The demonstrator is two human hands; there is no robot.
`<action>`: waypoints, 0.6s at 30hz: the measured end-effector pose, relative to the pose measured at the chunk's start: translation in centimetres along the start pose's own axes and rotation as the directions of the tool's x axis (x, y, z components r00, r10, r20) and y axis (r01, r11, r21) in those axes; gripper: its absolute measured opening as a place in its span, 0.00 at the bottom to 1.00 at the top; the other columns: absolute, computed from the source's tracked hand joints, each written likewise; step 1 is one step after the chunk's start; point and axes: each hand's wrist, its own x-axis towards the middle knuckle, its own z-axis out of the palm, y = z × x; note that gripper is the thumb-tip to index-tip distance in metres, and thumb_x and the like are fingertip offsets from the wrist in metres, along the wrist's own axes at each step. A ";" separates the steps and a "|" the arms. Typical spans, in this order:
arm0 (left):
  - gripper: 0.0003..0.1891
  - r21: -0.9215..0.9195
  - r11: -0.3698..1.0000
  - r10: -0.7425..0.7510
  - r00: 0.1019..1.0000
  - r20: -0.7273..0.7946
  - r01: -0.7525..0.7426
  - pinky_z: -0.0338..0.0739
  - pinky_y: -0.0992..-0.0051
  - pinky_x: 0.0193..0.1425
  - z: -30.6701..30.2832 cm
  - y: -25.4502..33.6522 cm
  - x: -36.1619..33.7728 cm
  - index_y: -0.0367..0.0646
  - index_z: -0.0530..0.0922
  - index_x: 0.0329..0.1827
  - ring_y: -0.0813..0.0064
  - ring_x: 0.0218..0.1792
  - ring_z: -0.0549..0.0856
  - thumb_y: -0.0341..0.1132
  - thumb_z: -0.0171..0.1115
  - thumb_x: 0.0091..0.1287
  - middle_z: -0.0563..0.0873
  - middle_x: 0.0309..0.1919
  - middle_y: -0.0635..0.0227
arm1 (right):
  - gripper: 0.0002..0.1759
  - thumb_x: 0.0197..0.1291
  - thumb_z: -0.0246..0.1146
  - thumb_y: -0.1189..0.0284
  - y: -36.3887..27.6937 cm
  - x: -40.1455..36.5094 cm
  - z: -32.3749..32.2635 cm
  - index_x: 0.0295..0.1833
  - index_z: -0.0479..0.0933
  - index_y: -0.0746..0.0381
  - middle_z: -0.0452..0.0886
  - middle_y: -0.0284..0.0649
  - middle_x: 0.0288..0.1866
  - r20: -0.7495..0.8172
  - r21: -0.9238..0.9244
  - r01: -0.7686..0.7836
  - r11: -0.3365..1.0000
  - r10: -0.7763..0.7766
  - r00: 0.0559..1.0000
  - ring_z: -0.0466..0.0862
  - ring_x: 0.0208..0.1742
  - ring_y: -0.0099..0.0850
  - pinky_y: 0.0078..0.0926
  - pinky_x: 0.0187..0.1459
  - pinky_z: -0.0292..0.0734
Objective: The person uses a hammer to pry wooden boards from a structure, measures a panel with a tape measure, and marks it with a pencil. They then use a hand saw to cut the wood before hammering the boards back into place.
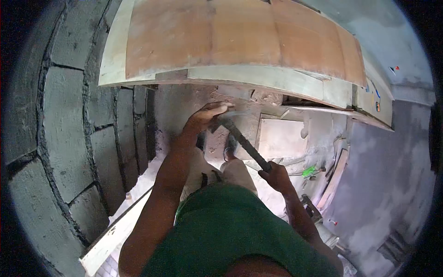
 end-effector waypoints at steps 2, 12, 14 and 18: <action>0.20 -0.148 0.978 -0.139 0.989 0.055 0.145 0.69 0.72 0.65 0.7 2.0 -0.9 0.36 0.81 0.57 0.71 0.57 0.79 0.42 0.58 0.70 0.84 0.52 0.62 | 0.20 0.59 0.66 0.54 0.1 0.3 -0.5 0.41 0.76 0.62 0.83 0.52 0.33 0.039 0.014 0.017 1.000 -0.018 0.999 0.84 0.36 0.53 0.49 0.39 0.79; 0.12 -0.021 0.992 -0.122 0.983 0.135 0.126 0.72 0.80 0.40 2.7 2.4 -4.0 0.39 0.81 0.43 0.78 0.34 0.78 0.39 0.60 0.68 0.82 0.33 0.70 | 0.18 0.54 0.70 0.58 1.7 3.6 -2.8 0.35 0.76 0.62 0.80 0.48 0.24 0.238 0.009 0.433 0.901 -0.423 0.874 0.83 0.28 0.49 0.43 0.32 0.77; 0.07 -0.286 0.919 -0.153 0.914 0.377 0.272 0.73 0.79 0.41 1.4 -2.3 -1.9 0.38 0.81 0.46 0.77 0.34 0.78 0.31 0.58 0.71 0.82 0.40 0.69 | 0.17 0.54 0.70 0.58 1.5 4.0 -2.8 0.35 0.77 0.60 0.80 0.46 0.24 0.252 0.067 0.550 0.833 -0.547 0.798 0.83 0.26 0.47 0.42 0.32 0.78; 0.09 0.154 0.981 0.150 0.968 -0.201 -0.120 0.79 0.74 0.46 4.4 0.4 -5.6 0.38 0.79 0.49 0.73 0.40 0.82 0.32 0.60 0.71 0.82 0.42 0.68 | 0.18 0.55 0.70 0.56 0.4 5.0 -0.9 0.37 0.77 0.59 0.82 0.46 0.26 0.212 -0.158 0.527 0.835 -0.492 0.844 0.84 0.30 0.48 0.43 0.34 0.78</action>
